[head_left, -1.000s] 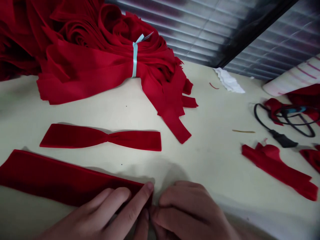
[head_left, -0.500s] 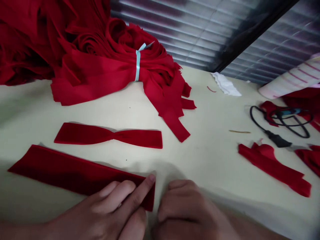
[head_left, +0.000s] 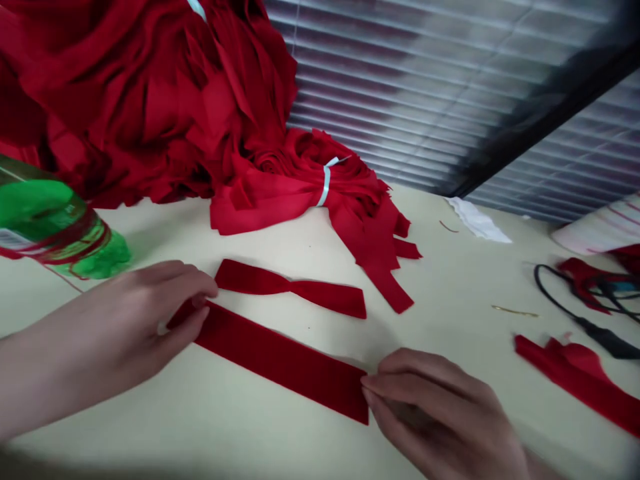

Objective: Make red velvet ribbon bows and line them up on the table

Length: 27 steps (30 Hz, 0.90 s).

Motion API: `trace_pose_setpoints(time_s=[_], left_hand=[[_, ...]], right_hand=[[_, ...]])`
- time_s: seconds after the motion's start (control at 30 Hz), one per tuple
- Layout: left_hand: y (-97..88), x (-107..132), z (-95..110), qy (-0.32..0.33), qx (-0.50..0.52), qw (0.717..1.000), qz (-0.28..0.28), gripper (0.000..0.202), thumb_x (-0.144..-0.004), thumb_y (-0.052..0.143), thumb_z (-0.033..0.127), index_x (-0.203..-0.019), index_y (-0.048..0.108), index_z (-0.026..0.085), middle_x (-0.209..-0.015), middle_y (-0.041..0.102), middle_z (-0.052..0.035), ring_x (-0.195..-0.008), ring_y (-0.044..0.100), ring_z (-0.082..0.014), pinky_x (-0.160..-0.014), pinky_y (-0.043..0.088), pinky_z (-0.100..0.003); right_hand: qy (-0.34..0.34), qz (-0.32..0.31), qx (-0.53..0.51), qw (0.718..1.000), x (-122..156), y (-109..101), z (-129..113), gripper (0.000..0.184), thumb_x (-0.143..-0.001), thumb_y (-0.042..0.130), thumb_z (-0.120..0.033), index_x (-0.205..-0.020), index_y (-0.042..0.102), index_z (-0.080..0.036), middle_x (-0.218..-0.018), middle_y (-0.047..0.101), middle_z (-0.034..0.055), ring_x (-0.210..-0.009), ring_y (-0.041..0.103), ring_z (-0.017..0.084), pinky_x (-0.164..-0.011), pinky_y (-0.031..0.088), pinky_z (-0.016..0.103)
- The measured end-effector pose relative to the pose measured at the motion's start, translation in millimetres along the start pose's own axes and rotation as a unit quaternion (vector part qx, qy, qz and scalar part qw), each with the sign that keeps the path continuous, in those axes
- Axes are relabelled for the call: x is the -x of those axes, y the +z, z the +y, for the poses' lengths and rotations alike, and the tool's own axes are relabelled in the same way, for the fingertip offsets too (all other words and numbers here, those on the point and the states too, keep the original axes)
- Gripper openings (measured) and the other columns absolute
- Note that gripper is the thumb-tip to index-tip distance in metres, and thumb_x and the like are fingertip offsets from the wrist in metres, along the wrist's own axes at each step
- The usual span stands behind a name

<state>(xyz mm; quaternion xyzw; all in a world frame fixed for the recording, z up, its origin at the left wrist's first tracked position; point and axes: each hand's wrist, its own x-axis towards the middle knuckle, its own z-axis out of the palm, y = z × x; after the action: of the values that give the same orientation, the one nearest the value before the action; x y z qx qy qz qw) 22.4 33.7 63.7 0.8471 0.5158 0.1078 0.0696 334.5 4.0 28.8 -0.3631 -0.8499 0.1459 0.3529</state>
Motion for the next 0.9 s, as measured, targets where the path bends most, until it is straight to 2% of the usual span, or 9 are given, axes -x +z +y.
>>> trace_pose_setpoints(time_s=[0.07,0.17,0.3,0.37,0.43,0.47,0.6,0.77,0.9], left_hand=[[1.3,5.8,-20.2,-0.003,-0.03,0.999,0.013,0.037,-0.092,0.031,0.033,-0.101,0.062,0.016,-0.091,0.062,-0.0034,-0.075,0.063,-0.0173,-0.066,0.05,-0.028],[1.0,13.4,-38.8,0.023,-0.016,0.999,-0.023,0.028,-0.091,0.036,0.03,-0.107,0.057,0.021,-0.102,0.061,-0.0055,-0.086,0.063,-0.0206,-0.07,0.051,-0.03],[-3.6,16.4,-47.3,0.032,0.004,0.999,-0.018,0.026,-0.089,0.038,0.024,-0.11,0.055,0.021,-0.101,0.059,-0.0052,-0.083,0.061,-0.0202,-0.067,0.048,-0.03],[-3.8,15.3,-50.3,0.018,0.021,0.999,-0.046,0.025,-0.088,0.039,0.021,-0.108,0.054,0.021,-0.099,0.058,-0.005,-0.083,0.06,-0.0201,-0.067,0.048,-0.031],[-1.9,14.1,-53.1,0.008,0.048,0.995,-0.085,0.021,-0.087,0.039,0.018,-0.101,0.055,0.021,-0.096,0.057,-0.0044,-0.083,0.058,-0.0195,-0.069,0.047,-0.032],[-0.5,13.9,-54.1,0.006,0.063,0.993,-0.097,0.02,-0.087,0.039,0.017,-0.097,0.055,0.021,-0.093,0.057,-0.004,-0.083,0.057,-0.019,-0.07,0.046,-0.032],[4.1,15.3,-52.3,0.009,0.104,0.989,-0.107,0.018,-0.087,0.039,0.014,-0.086,0.056,0.02,-0.083,0.056,-0.0039,-0.073,0.054,-0.0183,-0.065,0.044,-0.03],[2.5,16.0,-46.2,0.009,0.097,0.989,-0.113,0.017,-0.084,0.038,0.009,-0.081,0.052,0.019,-0.08,0.053,-0.0048,-0.074,0.051,-0.0201,-0.066,0.044,-0.032],[-2.4,15.8,-45.2,-0.003,0.138,0.982,-0.131,0.014,-0.086,0.039,0.012,-0.084,0.051,0.019,-0.083,0.053,-0.0035,-0.074,0.052,-0.0182,-0.066,0.044,-0.031]], right_hand=[[-0.022,-0.007,0.039,0.999,-8.6,3.2,-4.9,0.019,-0.077,0.06,-0.007,-0.087,0.065,-0.022,-0.076,0.067,0.0028,-0.063,0.065,0.013,-0.055,0.056,0.022],[-0.071,-0.053,0.074,0.993,-28.8,15.8,-14.7,0.016,-0.082,0.053,-0.009,-0.083,0.065,-0.02,-0.074,0.068,0.0044,-0.061,0.064,0.015,-0.054,0.055,0.026],[-0.112,-0.089,0.121,0.982,-64.6,52.1,-27.2,0.012,-0.084,0.055,-0.018,-0.081,0.066,-0.017,-0.07,0.066,0.0051,-0.061,0.062,0.017,-0.051,0.051,0.03],[-0.151,-0.108,0.148,0.971,-83.6,73.8,-33.7,0.01,-0.082,0.059,-0.022,-0.078,0.065,-0.017,-0.069,0.063,0.0045,-0.063,0.061,0.019,-0.047,0.047,0.029],[-0.207,-0.153,0.174,0.951,-101.3,92.6,-41.2,0.009,-0.081,0.063,-0.023,-0.073,0.063,-0.018,-0.069,0.061,0.0037,-0.066,0.061,0.02,-0.043,0.042,0.028],[-0.211,-0.173,0.184,0.944,-109.0,100.1,-44.9,0.01,-0.08,0.065,-0.024,-0.074,0.063,-0.017,-0.069,0.061,0.0037,-0.064,0.061,0.02,-0.042,0.039,0.027],[-0.145,-0.198,0.193,0.95,-127.0,116.0,-54.6,0.023,-0.082,0.066,-0.034,-0.08,0.062,-0.012,-0.065,0.059,0.004,-0.05,0.054,0.015,-0.04,0.031,0.026],[-0.135,-0.219,0.157,0.953,-125.2,115.2,-49.5,0.011,-0.086,0.056,-0.023,-0.084,0.061,-0.013,-0.069,0.058,0.0036,-0.053,0.054,0.016,-0.044,0.031,0.028],[-0.096,-0.261,0.108,0.955,-121.8,114.3,-44.1,0.015,-0.089,0.044,-0.016,-0.09,0.059,-0.014,-0.078,0.06,0.0053,-0.059,0.056,0.017,-0.049,0.035,0.029]])
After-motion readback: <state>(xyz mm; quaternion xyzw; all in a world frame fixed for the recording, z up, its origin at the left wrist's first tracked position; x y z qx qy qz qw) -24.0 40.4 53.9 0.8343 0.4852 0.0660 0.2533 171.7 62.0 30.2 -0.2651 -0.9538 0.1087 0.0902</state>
